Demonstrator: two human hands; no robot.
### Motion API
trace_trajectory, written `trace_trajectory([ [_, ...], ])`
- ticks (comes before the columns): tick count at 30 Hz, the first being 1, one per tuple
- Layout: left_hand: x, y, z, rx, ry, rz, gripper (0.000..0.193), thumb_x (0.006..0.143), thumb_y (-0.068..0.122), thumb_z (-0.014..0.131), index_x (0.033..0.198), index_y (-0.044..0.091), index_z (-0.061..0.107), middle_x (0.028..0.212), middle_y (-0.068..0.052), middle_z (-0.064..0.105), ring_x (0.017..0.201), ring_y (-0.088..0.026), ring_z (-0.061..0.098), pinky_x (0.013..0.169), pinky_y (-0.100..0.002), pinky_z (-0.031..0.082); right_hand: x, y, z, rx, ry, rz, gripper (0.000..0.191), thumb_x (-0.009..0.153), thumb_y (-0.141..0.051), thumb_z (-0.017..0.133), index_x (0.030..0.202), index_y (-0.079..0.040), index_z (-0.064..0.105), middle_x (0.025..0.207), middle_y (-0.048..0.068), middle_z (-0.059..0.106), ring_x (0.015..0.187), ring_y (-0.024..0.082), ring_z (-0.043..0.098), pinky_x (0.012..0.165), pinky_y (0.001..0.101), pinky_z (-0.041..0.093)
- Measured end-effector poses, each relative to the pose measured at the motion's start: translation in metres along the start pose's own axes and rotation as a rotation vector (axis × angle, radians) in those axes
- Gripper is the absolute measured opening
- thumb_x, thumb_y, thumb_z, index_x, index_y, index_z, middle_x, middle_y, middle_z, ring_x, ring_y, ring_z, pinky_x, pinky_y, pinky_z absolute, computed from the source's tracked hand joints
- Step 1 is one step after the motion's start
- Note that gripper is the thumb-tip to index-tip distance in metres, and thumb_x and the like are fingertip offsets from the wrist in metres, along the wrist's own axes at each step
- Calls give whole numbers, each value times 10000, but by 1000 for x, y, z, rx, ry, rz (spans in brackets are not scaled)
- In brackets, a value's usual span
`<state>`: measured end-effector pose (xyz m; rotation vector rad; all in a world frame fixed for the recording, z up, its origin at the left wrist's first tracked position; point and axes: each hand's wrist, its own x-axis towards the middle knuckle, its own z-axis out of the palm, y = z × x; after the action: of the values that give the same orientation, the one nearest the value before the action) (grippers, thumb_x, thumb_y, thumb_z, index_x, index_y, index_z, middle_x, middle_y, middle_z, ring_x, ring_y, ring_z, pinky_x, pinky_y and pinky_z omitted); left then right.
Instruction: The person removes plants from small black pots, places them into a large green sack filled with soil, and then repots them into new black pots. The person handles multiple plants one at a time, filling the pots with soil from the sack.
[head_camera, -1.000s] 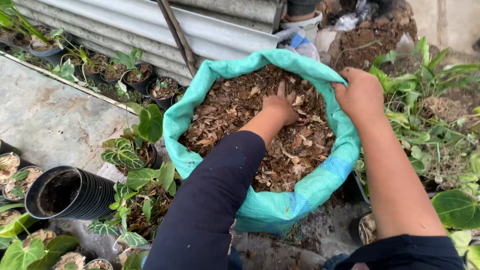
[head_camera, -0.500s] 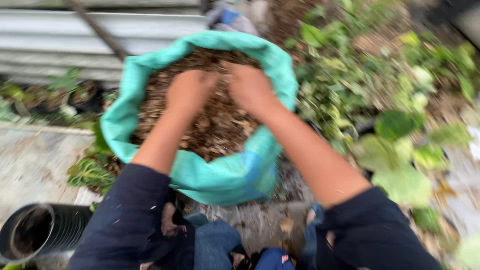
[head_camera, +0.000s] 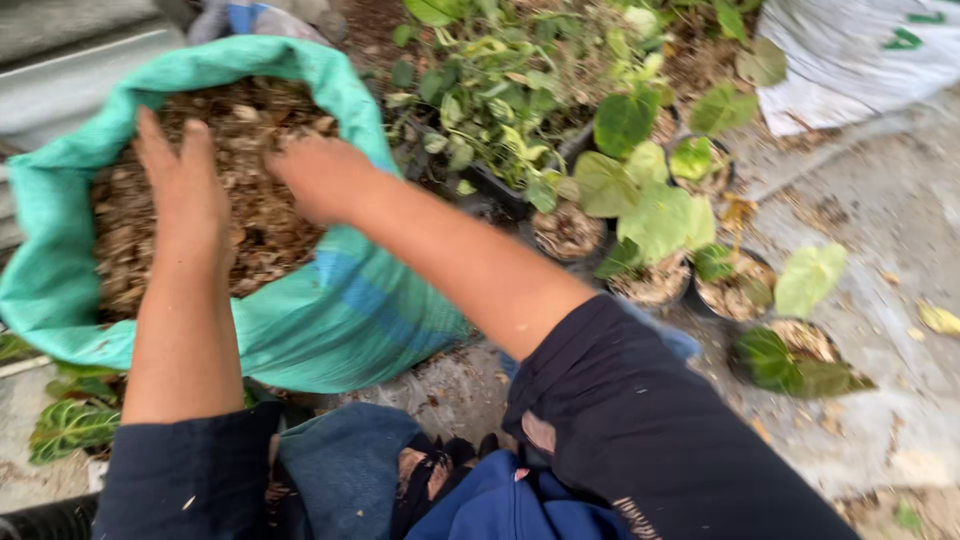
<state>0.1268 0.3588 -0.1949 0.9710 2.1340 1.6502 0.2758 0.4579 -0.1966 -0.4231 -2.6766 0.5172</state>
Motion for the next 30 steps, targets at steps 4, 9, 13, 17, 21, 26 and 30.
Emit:
trace_trajectory([
  [4, -45, 38, 61, 84, -138, 413, 540, 1259, 334, 462, 1711, 160, 225, 1765, -220, 41, 1705, -342, 82, 1393, -434, 206, -93, 56, -100, 231, 315, -218, 503, 983, -256, 751, 1433, -103, 586, 1435, 123, 628, 1356, 314, 586, 1163, 430, 462],
  [9, -116, 71, 137, 3, -470, 583, 445, 1274, 376, 417, 1661, 159, 387, 1785, -168, 186, 1655, -291, 102, 1358, -376, 109, -367, 178, -199, 135, 102, 243, 442, 1074, -271, 613, 1463, -62, 594, 1307, 145, 696, 1170, 239, 680, 993, 400, 541],
  [13, -149, 83, 175, -59, -634, 560, 487, 1204, 389, 393, 1606, 133, 495, 1748, -150, 273, 1676, -308, 158, 1396, -413, 167, -608, 273, -186, -128, 170, 1227, 452, 1066, -427, 642, 1408, -136, 694, 1300, 188, 709, 1152, 362, 672, 998, 503, 517],
  [17, -162, 90, 200, -18, -638, 551, 510, 1229, 431, 390, 1590, 103, 539, 1744, -153, 183, 1658, -303, 194, 1380, -431, 205, -778, 289, -111, -3, -604, 1805, 386, 909, -342, 756, 1171, -67, 826, 1098, 158, 789, 934, 353, 733, 833, 513, 620],
  [21, -167, 96, 221, -93, -694, 336, 651, 1104, 553, 369, 1556, 102, 497, 1750, -166, 131, 1530, -320, 424, 1238, -494, 354, -838, 259, -9, 901, 59, 1977, 425, 1078, -226, 400, 1407, -147, 657, 1205, 116, 723, 988, 274, 666, 857, 431, 572],
  [26, -179, 103, 248, -122, -735, 274, 694, 1093, 603, 357, 1557, 108, 503, 1752, -146, 165, 1462, -310, 515, 1209, -506, 410, -801, 274, 25, 1135, 880, 1799, 415, 1148, -316, 340, 1416, -49, 512, 1238, 184, 636, 985, 290, 661, 903, 443, 574],
  [30, -185, 106, 250, -73, -729, 233, 677, 1068, 592, 353, 1520, 117, 525, 1734, -132, 187, 1385, -284, 559, 1150, -475, 439, -784, 289, 4, 981, 738, 1785, 374, 1124, -175, 335, 1359, 36, 536, 1158, 275, 666, 817, 378, 695, 798, 550, 608],
])
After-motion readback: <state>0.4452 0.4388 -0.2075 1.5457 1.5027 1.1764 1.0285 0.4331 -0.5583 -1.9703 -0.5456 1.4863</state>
